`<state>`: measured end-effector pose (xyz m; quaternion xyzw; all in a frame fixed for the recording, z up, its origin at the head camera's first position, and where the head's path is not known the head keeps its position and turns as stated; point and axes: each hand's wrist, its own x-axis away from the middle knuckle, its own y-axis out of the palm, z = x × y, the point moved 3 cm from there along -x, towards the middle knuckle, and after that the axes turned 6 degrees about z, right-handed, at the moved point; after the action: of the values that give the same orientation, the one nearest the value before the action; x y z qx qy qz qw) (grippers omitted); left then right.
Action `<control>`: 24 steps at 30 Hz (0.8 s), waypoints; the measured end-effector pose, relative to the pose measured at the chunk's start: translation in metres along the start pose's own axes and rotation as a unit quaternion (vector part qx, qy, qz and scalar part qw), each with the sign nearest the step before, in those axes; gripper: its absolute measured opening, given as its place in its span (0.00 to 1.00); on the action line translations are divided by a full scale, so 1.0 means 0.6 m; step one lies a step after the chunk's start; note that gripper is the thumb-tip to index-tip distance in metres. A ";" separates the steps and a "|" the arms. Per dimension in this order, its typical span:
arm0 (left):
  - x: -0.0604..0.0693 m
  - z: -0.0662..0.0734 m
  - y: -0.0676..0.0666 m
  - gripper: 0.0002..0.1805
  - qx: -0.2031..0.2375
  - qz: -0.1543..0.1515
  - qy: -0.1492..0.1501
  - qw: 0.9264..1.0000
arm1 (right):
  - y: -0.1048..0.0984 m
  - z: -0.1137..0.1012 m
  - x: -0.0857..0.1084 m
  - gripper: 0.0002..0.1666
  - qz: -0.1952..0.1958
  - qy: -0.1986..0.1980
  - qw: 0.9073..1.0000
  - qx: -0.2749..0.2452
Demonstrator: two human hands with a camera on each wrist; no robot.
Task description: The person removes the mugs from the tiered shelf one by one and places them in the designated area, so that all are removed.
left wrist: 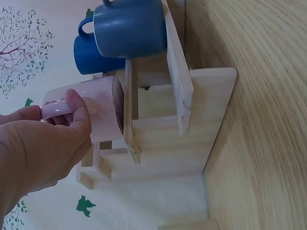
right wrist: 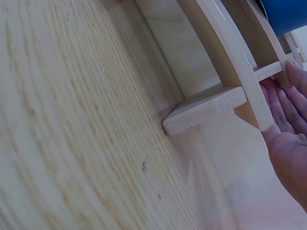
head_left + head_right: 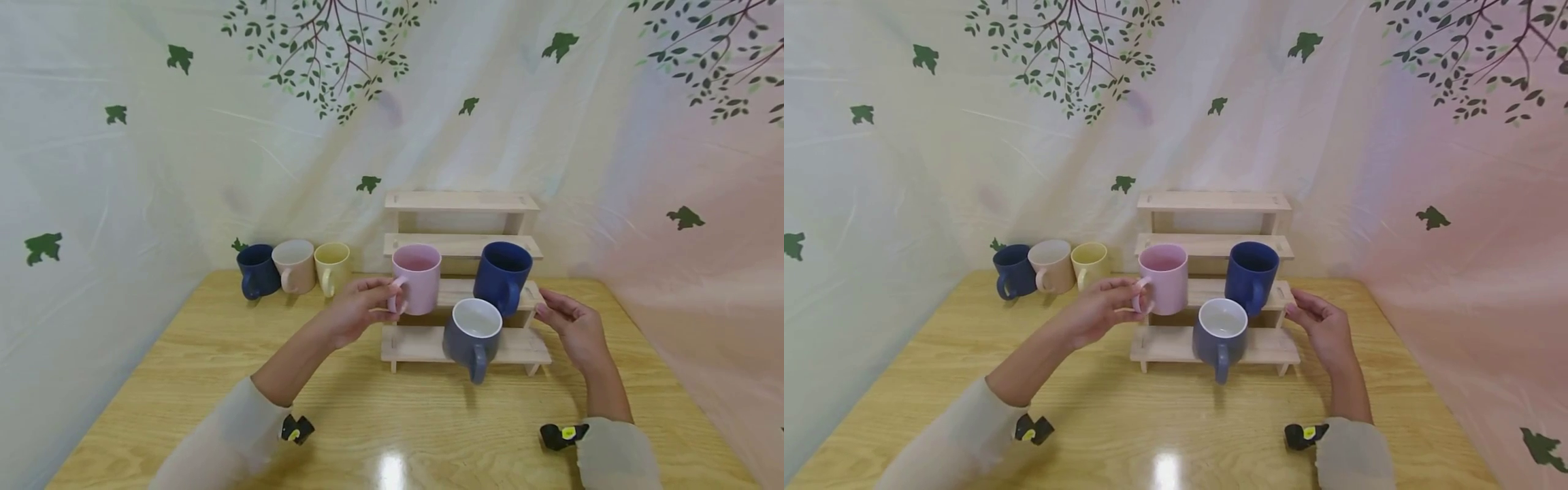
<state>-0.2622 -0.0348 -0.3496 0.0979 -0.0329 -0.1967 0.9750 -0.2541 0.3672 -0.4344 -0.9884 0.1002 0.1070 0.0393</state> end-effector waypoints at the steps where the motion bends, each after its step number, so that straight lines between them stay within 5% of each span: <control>1: 0.002 0.002 -0.005 0.08 0.001 0.000 0.004 1.000 | 0.000 -0.001 0.000 0.33 0.000 -0.001 1.000 0.001; 13: 0.051 0.038 -0.090 0.09 -0.040 0.020 0.040 0.998 | 0.000 -0.002 0.000 0.32 0.003 0.000 1.000 -0.002; 24: 0.094 0.068 -0.174 0.09 -0.030 0.033 0.082 0.996 | -0.001 -0.002 -0.002 0.33 0.002 0.006 1.000 0.007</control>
<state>-0.2539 -0.1585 -0.3294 0.0828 0.0497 -0.1564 0.9830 -0.2547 0.3678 -0.4327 -0.9886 0.1029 0.1001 0.0450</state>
